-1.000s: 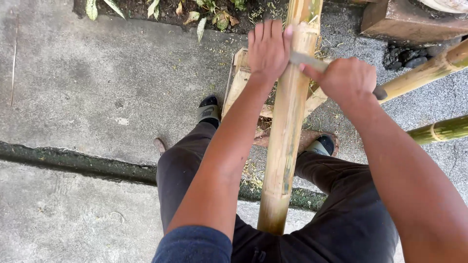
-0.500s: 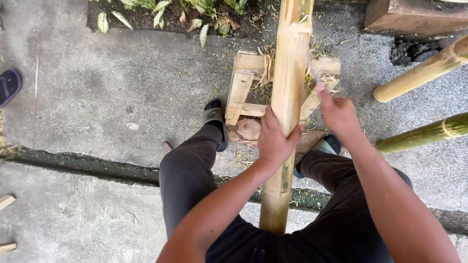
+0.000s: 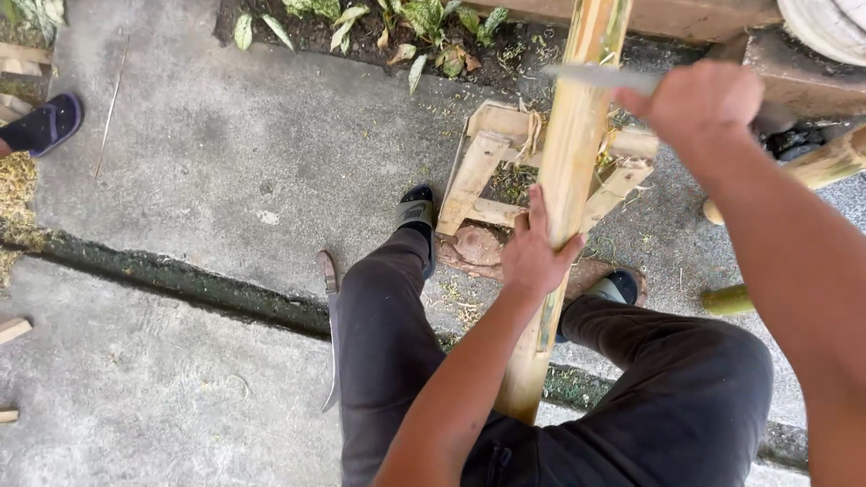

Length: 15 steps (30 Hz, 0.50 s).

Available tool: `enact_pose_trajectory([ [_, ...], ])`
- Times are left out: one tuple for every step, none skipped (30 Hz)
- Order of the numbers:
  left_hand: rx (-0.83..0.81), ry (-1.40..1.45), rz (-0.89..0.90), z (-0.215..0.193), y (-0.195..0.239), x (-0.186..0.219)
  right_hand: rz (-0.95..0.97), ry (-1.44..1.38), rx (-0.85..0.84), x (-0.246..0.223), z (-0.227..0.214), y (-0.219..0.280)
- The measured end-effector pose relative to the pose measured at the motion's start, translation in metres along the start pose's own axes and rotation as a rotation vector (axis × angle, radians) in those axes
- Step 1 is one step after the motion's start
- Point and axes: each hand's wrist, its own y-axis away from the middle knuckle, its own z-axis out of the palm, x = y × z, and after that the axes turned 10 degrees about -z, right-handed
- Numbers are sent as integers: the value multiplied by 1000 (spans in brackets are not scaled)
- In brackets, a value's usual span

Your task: Scraping the outer layer of a bamboo pole with a knife while sitting at a wooden stand.

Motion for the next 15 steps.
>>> enact_pose_trajectory([
  [-31, -27, 2, -1, -1, 3, 68, -22, 41, 15, 8, -7],
  [-32, -29, 8, 2, -4, 0, 73, -24, 42, 18, 18, -4],
  [-35, -18, 9, 6, -5, -3, 100, -175, 258, 23, 28, 1],
  [-38, -8, 11, 10, -7, -4, 127, -324, 475, 28, 38, 6],
  [-47, -14, 19, 18, -9, -10, 140, -325, 472, 16, 44, 28],
  [41, -28, 72, 26, -12, -16, 284, -1083, 318, 4, 50, 51],
  [134, -40, 133, 34, -18, -20, 405, -1836, 123, -8, 54, 70],
  [131, -44, 147, 36, -24, -20, 413, -1840, 138, -21, 64, 88],
  [206, -72, 206, 41, -25, -22, 498, -2092, -34, -35, 78, 109],
  [280, -98, 266, 47, -27, -24, 578, -2339, -219, -49, 92, 130],
  [258, -111, 265, 45, -22, -29, 605, -2349, -227, -56, 115, 146],
  [253, -55, 253, 43, -17, -32, 534, -2415, -263, -63, 137, 164],
  [263, 3, 254, 38, -20, -30, 439, -2483, -282, -68, 156, 173],
  [257, -7, 266, 34, -18, -28, 445, -2497, -270, -73, 163, 180],
  [164, 65, 146, 29, -14, -24, 369, -2587, -317, -76, 168, 188],
])
